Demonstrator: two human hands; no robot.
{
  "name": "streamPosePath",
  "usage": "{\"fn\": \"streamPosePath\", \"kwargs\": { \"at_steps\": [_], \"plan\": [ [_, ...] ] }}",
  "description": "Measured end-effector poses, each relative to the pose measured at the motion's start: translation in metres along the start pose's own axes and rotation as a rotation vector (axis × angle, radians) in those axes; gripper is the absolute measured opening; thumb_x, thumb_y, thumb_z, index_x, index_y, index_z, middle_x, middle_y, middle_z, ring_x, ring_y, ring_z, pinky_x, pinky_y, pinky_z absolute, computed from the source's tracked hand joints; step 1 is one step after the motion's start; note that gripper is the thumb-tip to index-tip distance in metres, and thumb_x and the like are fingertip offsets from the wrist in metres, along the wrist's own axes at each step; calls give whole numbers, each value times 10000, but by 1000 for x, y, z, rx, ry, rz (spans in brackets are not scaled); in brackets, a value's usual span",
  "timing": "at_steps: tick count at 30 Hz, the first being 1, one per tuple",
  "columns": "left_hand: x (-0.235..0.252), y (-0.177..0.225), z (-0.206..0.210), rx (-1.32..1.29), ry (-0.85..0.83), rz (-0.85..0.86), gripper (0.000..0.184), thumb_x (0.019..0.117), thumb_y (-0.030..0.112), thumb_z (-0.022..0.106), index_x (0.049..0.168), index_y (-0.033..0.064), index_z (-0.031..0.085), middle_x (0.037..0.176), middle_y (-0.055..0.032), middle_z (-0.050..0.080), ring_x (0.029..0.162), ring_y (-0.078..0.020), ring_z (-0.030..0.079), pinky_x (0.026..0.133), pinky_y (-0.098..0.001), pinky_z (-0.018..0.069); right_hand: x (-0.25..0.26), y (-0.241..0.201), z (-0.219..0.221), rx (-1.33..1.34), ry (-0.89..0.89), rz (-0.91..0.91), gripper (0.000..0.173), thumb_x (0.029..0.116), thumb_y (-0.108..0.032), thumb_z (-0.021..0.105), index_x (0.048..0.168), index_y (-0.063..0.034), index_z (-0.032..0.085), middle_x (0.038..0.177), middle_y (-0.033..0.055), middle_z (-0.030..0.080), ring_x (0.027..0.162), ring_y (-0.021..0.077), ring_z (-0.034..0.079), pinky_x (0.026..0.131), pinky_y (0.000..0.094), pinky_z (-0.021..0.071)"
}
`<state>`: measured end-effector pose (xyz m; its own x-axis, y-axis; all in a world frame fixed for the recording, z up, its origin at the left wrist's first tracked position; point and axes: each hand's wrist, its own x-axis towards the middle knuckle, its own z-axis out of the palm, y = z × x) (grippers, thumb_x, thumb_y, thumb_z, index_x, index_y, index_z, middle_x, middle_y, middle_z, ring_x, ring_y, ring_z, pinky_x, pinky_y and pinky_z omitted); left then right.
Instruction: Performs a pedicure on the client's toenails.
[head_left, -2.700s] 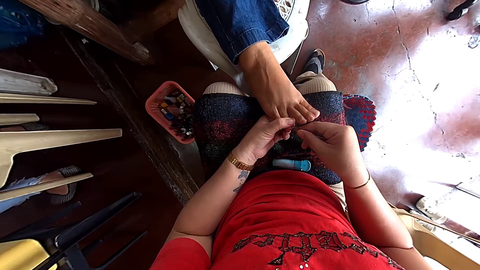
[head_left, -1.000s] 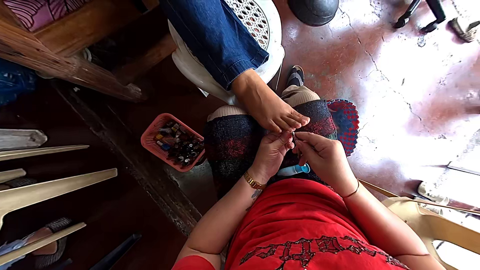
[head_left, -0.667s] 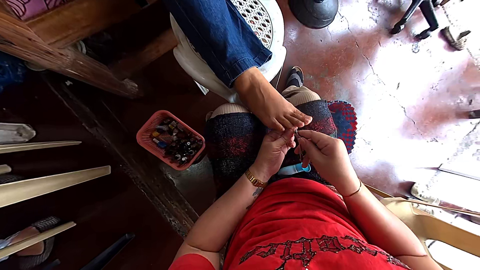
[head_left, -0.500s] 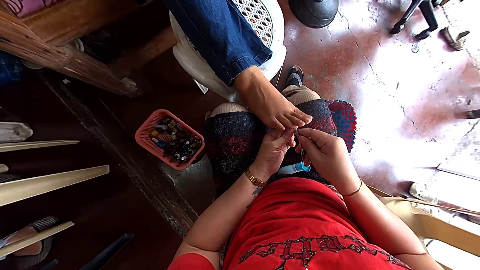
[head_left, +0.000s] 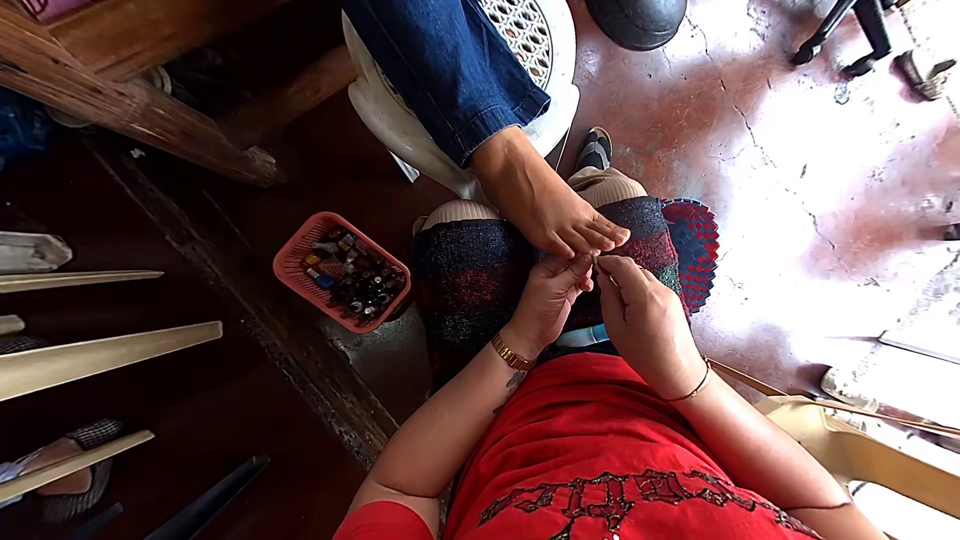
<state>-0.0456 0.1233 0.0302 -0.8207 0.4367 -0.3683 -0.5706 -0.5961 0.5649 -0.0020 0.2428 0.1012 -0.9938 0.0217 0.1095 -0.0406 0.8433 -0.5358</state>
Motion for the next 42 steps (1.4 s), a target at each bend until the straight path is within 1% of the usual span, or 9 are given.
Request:
{"fn": "streamPosePath", "kwargs": {
  "at_steps": [5, 15, 18, 22, 25, 29, 37, 40, 42],
  "plan": [
    [0, 0, 0, 8, 0, 1, 142, 1022, 59, 570, 966, 103, 692, 880, -2, 670, 776, -74, 624, 781, -252, 550, 0, 2, -2, 29, -18, 14, 213, 1028, -96, 531, 1152, -15, 684, 793, 68, 669, 629, 145, 631, 568, 297, 539],
    [-1, 1, 0, 44, 12, 6, 122, 1021, 74, 582, 976, 114, 687, 874, 10, 661, 770, -71, 616, 784, -257, 548, 1, 3, -1, 4, -47, 19, 185, 1042, -113, 511, 1133, -25, 645, 663, 49, 596, 527, 162, 577, 486, 330, 492],
    [0, 0, 0, 43, 1, 16, 130, 1019, 71, 580, 970, 119, 690, 862, 12, 654, 765, -70, 607, 778, -253, 541, 2, 10, -5, 92, -89, 40, 194, 1049, -150, 509, 1126, -49, 655, 629, -1, 577, 515, 93, 555, 489, 272, 484],
    [-1, 1, 0, 57, -2, 21, 138, 1020, 79, 582, 958, 118, 699, 849, 14, 656, 751, -65, 610, 756, -242, 545, -1, 19, -9, 295, -139, 98, 226, 1071, -172, 489, 1159, -71, 671, 713, -47, 661, 551, 22, 585, 519, 202, 511],
    [-1, 2, 1, 67, -4, 19, 141, 1022, 85, 580, 956, 123, 698, 845, 19, 650, 749, -61, 605, 749, -239, 541, -2, 17, -8, 416, -141, 145, 204, 1076, -142, 498, 1159, -43, 655, 808, -17, 732, 572, 36, 667, 531, 197, 586],
    [-1, 2, 1, 67, -4, 21, 165, 1027, 83, 568, 927, 125, 692, 819, 23, 644, 741, -62, 604, 753, -243, 541, 0, 16, -5, 460, -120, 155, 209, 1072, -125, 503, 1174, -27, 657, 823, -5, 734, 573, 51, 678, 528, 204, 599],
    [-1, 2, 1, 64, 1, 20, 147, 1024, 85, 577, 938, 124, 690, 831, 22, 643, 745, -62, 602, 758, -242, 539, 2, 9, -9, 315, -135, 161, 218, 1063, -139, 517, 1181, -41, 671, 769, -20, 711, 518, 30, 621, 487, 203, 553],
    [-1, 1, 0, 63, 0, 20, 136, 1025, 95, 582, 947, 128, 689, 845, 21, 648, 750, -59, 601, 753, -238, 535, 3, 5, -8, 169, -109, 115, 216, 1062, -144, 515, 1159, -44, 680, 720, -7, 677, 521, 54, 605, 496, 243, 545],
    [-1, 1, 1, 63, 1, 23, 133, 1023, 99, 586, 947, 131, 690, 845, 25, 647, 751, -58, 599, 751, -239, 534, 3, 0, -7, 49, -78, 70, 214, 1051, -124, 516, 1153, -33, 682, 710, 20, 657, 550, 112, 600, 511, 298, 517]
  ]
}}
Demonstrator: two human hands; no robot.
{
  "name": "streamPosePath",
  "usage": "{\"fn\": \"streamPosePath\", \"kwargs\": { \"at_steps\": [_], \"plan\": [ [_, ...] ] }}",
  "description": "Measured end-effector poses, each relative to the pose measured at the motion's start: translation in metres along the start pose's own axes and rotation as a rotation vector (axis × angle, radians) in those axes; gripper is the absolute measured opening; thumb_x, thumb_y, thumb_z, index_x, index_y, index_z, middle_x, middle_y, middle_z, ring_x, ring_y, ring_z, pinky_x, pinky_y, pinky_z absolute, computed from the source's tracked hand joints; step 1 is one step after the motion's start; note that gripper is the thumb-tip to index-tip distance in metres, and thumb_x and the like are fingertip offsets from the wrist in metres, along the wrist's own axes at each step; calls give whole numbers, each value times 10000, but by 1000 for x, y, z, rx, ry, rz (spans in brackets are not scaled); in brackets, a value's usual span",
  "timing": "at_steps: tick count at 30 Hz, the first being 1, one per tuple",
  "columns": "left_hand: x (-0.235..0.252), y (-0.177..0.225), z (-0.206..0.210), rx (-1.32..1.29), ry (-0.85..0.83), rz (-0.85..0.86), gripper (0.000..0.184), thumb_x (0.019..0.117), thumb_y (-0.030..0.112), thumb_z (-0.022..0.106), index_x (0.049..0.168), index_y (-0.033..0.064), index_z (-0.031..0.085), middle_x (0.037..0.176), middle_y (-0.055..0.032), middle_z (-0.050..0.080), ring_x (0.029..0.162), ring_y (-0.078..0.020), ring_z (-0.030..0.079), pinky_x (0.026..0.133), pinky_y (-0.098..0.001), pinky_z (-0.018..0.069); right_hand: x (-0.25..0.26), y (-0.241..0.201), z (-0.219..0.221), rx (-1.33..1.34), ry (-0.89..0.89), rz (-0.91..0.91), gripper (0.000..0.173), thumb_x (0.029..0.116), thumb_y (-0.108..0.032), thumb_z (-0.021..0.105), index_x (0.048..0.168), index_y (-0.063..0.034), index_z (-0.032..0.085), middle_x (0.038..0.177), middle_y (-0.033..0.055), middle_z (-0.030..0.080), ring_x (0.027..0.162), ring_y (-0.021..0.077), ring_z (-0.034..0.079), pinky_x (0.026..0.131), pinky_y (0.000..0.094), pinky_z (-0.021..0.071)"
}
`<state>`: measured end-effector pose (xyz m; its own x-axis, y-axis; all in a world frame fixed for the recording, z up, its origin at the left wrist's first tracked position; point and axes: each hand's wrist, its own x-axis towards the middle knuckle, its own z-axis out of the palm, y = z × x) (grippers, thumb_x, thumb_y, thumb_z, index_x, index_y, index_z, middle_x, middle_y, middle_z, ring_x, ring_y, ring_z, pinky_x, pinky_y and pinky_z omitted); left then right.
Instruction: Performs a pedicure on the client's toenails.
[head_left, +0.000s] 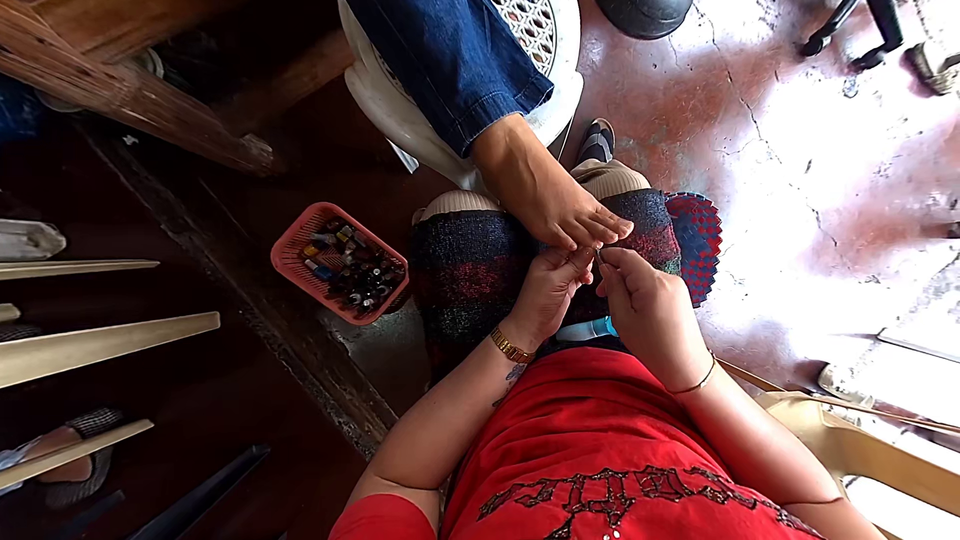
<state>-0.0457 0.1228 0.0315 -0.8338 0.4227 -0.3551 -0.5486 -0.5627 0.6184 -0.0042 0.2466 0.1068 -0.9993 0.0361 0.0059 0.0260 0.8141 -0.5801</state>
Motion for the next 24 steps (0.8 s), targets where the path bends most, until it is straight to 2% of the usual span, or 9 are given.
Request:
{"fn": "streamPosePath", "kwargs": {
  "at_steps": [3, 5, 7, 15, 19, 24],
  "plan": [
    [0, 0, 0, -5, 3, -4, 117, 1025, 95, 584, 971, 128, 683, 871, 17, 655, 771, -65, 606, 778, -250, 538, -1, -5, 5, -134, 36, -36, 222, 1034, -98, 516, 1158, -7, 676, 704, 76, 650, 562, 214, 636, 493, 388, 518],
    [0, -1, -1, -10, 1, -3, 118, 1026, 94, 581, 976, 122, 684, 880, 13, 655, 776, -70, 604, 785, -256, 537, -2, -6, 8, -183, 63, -60, 216, 1031, -96, 511, 1141, 0, 670, 698, 91, 646, 566, 247, 643, 485, 404, 511],
    [0, -1, 0, -9, 6, -1, 117, 1022, 94, 589, 972, 127, 689, 877, 17, 657, 771, -65, 606, 774, -249, 540, -2, -7, 10, -209, 69, -63, 193, 1043, -102, 507, 1120, -6, 656, 707, 98, 647, 588, 262, 659, 494, 410, 516],
    [0, -1, -1, 28, 11, 1, 112, 1024, 93, 587, 971, 121, 681, 866, 20, 653, 761, -58, 604, 764, -245, 541, -2, -6, 12, -240, 55, -57, 185, 1053, -108, 483, 1122, -13, 626, 636, 88, 592, 528, 267, 624, 455, 411, 486],
    [-1, 0, 0, 18, 8, 2, 129, 1029, 92, 577, 961, 125, 681, 858, 23, 651, 754, -58, 604, 756, -238, 540, -1, -3, 7, -186, 22, -40, 188, 1056, -129, 493, 1141, -32, 631, 614, 63, 591, 499, 235, 613, 439, 395, 482],
    [-2, 1, -1, -11, -27, 7, 145, 1029, 92, 564, 959, 126, 686, 843, 24, 629, 753, -57, 592, 750, -227, 527, -3, 8, 0, 34, 37, -49, 208, 1068, -147, 481, 1178, -50, 627, 666, -11, 608, 524, 81, 562, 485, 271, 488]
  ]
}}
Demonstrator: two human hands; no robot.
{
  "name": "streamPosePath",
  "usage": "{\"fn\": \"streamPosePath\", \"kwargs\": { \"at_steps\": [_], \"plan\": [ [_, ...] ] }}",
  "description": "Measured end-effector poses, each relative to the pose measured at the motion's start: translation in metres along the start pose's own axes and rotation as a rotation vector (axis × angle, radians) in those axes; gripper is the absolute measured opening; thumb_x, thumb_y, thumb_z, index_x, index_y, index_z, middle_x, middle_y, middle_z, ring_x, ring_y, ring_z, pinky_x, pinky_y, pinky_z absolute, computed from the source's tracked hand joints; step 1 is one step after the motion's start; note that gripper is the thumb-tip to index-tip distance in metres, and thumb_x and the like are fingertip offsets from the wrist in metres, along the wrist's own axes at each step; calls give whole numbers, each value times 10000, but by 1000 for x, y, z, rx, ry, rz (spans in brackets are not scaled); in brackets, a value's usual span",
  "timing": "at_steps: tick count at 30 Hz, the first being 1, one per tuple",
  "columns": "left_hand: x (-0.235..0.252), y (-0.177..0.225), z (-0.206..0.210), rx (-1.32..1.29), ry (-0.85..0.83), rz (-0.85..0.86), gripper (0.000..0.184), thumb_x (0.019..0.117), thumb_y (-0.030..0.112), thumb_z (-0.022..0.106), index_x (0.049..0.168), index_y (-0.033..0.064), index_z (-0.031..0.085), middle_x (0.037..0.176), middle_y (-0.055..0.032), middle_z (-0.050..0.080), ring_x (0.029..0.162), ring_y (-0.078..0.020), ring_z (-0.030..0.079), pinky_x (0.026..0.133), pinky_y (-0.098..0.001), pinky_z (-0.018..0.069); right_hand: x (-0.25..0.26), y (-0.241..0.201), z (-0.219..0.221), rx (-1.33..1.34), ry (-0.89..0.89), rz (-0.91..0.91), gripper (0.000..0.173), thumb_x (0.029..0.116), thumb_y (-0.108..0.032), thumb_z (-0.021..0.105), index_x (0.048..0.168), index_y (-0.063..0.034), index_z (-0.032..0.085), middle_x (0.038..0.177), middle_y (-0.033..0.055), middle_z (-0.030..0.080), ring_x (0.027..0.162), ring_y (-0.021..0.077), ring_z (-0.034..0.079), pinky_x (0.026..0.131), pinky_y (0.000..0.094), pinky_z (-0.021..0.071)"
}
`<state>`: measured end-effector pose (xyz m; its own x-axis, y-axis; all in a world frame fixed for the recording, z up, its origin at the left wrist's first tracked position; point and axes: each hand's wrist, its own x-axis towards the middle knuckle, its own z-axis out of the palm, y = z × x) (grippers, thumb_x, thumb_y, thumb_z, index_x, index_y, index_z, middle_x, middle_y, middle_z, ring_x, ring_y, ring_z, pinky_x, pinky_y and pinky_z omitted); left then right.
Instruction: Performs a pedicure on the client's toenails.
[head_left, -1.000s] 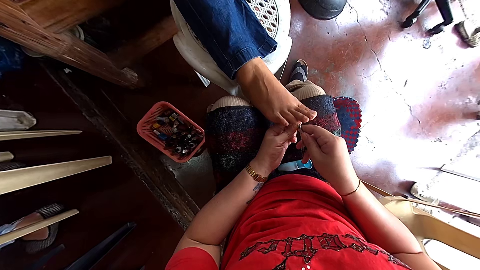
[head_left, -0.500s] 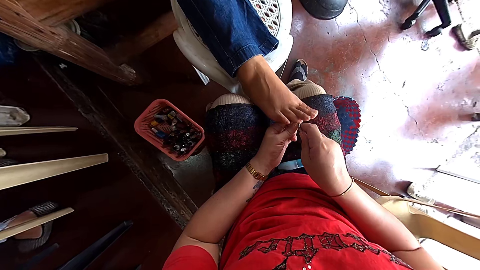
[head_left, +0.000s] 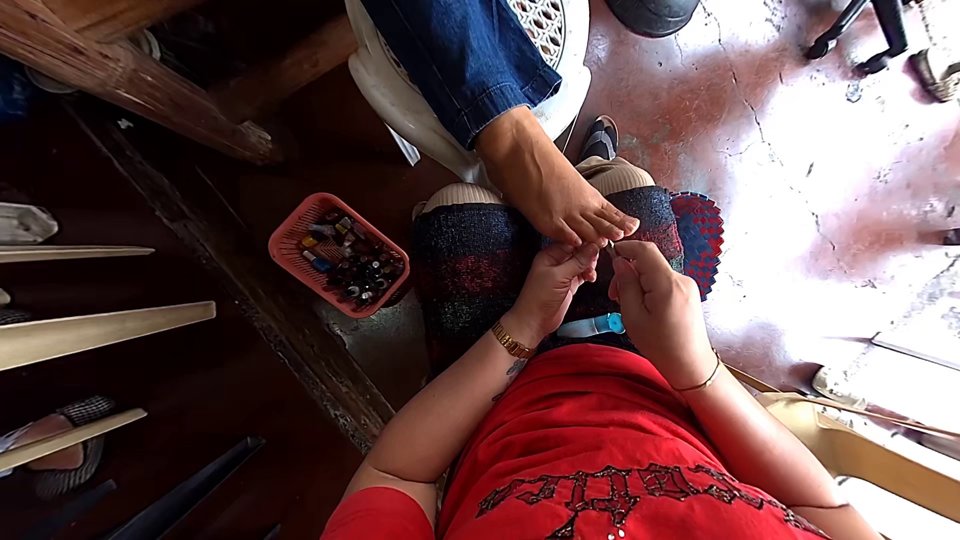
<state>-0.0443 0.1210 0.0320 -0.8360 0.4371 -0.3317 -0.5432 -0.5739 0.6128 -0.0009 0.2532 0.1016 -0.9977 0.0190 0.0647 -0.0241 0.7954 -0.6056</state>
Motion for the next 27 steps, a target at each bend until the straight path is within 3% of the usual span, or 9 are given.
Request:
{"fn": "streamPosePath", "kwargs": {
  "at_steps": [3, 15, 21, 27],
  "plan": [
    [0, 0, 1, 17, 0, 13, 149, 1031, 99, 570, 946, 129, 689, 814, 26, 632, 733, -54, 597, 741, -226, 535, 0, 3, 1, 118, -50, 53, 208, 1069, -148, 482, 1162, -55, 643, 714, -25, 664, 517, 37, 591, 486, 220, 529],
    [0, 0, 1, 46, 7, 20, 153, 1034, 110, 570, 950, 128, 697, 823, 28, 633, 733, -55, 591, 738, -229, 529, 4, -4, -3, 72, -99, 102, 212, 1062, -145, 497, 1170, -60, 659, 716, -19, 682, 498, 53, 603, 472, 242, 540],
    [0, 0, 1, 46, 19, 8, 143, 1033, 108, 569, 961, 128, 691, 848, 29, 642, 743, -48, 595, 750, -228, 536, 4, -14, 5, -219, -18, 6, 197, 1042, -124, 501, 1112, -29, 659, 639, 56, 603, 509, 213, 601, 440, 385, 471],
    [0, 0, 1, 53, 39, 2, 132, 1030, 109, 581, 963, 128, 693, 855, 34, 647, 748, -47, 590, 760, -228, 530, 3, -14, 11, -269, 19, -14, 197, 1049, -115, 495, 1109, -10, 650, 634, 84, 596, 513, 247, 613, 440, 396, 473]
  ]
}}
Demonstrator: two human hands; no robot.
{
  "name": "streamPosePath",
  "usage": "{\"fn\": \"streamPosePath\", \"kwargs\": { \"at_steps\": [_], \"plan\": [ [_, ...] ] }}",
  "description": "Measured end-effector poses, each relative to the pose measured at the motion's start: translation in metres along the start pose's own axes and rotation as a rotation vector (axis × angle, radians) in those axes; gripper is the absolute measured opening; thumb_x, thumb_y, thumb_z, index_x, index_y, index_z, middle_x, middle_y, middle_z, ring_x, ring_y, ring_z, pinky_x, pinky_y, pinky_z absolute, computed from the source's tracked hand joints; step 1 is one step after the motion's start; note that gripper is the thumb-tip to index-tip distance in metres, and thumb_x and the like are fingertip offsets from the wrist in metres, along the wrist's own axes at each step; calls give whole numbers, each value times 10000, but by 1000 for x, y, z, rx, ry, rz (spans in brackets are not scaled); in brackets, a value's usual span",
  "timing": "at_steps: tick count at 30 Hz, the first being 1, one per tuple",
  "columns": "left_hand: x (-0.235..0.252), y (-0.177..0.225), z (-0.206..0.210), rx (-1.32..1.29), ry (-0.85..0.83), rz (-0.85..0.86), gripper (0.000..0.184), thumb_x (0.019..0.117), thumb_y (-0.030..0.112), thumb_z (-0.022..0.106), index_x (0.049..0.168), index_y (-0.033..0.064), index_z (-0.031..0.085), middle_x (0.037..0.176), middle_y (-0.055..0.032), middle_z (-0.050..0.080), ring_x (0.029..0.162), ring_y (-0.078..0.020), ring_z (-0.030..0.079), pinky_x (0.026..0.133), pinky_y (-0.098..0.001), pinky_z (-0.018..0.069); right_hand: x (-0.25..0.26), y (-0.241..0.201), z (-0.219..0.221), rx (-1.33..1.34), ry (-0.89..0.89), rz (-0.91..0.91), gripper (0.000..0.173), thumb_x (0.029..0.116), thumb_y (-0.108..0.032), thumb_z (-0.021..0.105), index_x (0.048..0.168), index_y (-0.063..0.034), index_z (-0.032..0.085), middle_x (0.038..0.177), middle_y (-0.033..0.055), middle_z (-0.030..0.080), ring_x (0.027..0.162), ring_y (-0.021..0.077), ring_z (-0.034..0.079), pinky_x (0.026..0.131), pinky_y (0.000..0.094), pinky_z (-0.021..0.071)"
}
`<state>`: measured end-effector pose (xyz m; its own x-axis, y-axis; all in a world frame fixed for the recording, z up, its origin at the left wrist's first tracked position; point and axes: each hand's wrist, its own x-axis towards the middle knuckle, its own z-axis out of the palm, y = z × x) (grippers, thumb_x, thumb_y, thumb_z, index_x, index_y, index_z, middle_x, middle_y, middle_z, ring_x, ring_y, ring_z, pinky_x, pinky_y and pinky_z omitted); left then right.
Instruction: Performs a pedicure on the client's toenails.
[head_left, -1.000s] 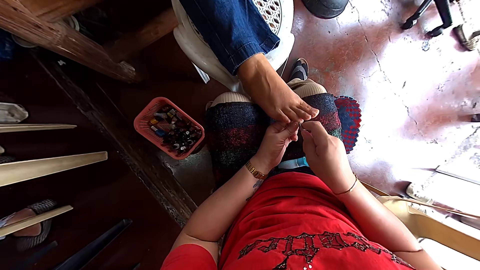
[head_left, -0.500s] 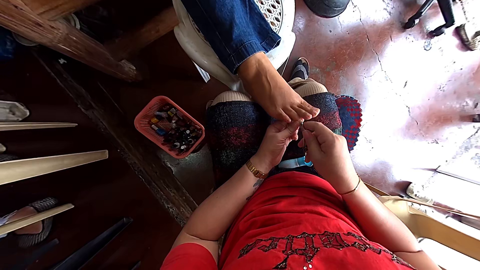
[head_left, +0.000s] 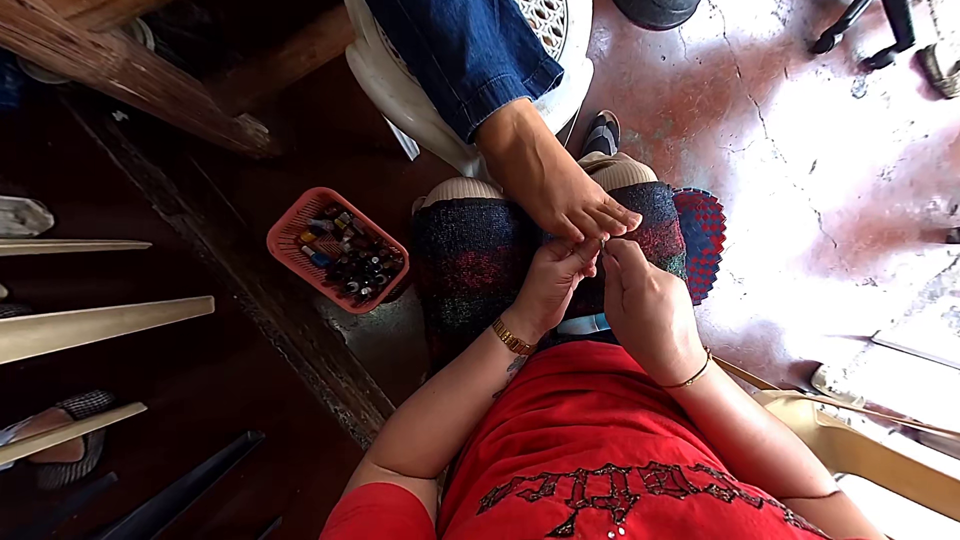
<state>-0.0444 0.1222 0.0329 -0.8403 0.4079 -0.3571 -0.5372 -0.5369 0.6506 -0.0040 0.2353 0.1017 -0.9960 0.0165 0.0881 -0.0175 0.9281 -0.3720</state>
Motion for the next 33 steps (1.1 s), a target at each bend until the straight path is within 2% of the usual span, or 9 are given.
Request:
{"fn": "streamPosePath", "kwargs": {
  "at_steps": [10, 16, 19, 23, 29, 33],
  "plan": [
    [0, 0, -1, 8, -12, 13, 147, 1031, 105, 577, 930, 131, 682, 822, 34, 633, 732, -45, 584, 742, -219, 525, 1, 4, 0, 35, -25, 3, 180, 1054, -123, 490, 1115, -26, 628, 616, 67, 583, 498, 236, 606, 434, 392, 471],
    [-2, 2, -1, -54, -77, 10, 184, 1046, 114, 533, 946, 125, 688, 842, 25, 627, 755, -55, 600, 760, -231, 539, -4, 14, -2, 282, 42, -10, 204, 1068, -142, 482, 1179, -40, 620, 650, -13, 586, 524, 85, 558, 478, 268, 481],
    [-2, 1, -2, -59, -79, 9, 195, 1051, 126, 524, 951, 125, 692, 846, 25, 636, 762, -55, 610, 764, -236, 546, -5, 17, -2, 342, 18, 7, 203, 1063, -140, 501, 1167, -45, 646, 676, -25, 612, 531, 41, 543, 488, 222, 475],
    [-1, 0, -2, -50, -72, 12, 189, 1053, 143, 534, 971, 133, 704, 857, 24, 651, 750, -54, 609, 766, -246, 548, -7, 19, 1, 408, -25, 29, 199, 1058, -135, 515, 1159, -41, 659, 693, -9, 638, 511, 42, 575, 473, 224, 517],
    [-2, 1, -2, -42, -52, -1, 179, 1044, 121, 551, 942, 131, 698, 846, 32, 644, 755, -49, 606, 769, -231, 542, -4, 17, -1, 362, -46, 29, 203, 1062, -139, 508, 1161, -43, 657, 695, -12, 644, 507, 46, 580, 472, 229, 521],
    [-2, 1, -1, -39, -38, -8, 166, 1039, 118, 563, 947, 130, 700, 849, 26, 649, 754, -50, 609, 766, -231, 545, -2, 11, -2, 200, -3, -14, 212, 1050, -137, 519, 1147, -23, 670, 698, 26, 640, 537, 125, 588, 485, 302, 495]
  ]
}}
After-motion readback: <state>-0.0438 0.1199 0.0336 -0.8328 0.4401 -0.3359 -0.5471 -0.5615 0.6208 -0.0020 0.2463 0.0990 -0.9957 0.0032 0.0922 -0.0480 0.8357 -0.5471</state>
